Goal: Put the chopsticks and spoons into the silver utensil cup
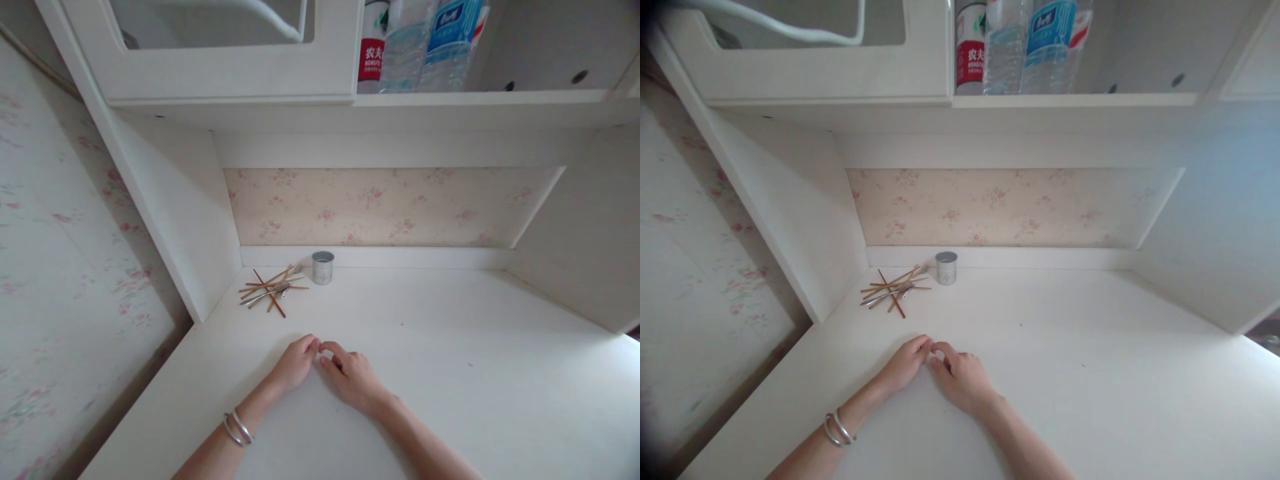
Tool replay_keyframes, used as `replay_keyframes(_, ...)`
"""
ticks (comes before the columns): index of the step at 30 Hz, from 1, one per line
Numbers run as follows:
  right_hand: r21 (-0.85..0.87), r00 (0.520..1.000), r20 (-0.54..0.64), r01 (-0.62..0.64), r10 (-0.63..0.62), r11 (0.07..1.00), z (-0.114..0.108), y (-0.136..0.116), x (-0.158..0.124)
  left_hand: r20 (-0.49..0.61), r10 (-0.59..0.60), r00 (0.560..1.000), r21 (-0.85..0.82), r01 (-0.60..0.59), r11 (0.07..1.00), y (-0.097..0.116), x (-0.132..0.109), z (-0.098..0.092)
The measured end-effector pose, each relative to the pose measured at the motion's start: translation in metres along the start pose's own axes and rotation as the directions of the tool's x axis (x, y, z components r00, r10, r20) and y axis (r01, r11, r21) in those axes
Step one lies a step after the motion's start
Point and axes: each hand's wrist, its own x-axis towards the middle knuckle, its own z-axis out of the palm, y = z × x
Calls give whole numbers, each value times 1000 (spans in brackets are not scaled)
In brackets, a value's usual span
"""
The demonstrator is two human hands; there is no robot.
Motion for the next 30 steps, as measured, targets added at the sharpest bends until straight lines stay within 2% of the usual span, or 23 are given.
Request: replay_keyframes(30,-22,1000,27,-15,16,1000,-2,-2,0,16,-5,1000,20,4,1000,5,-1,-1)
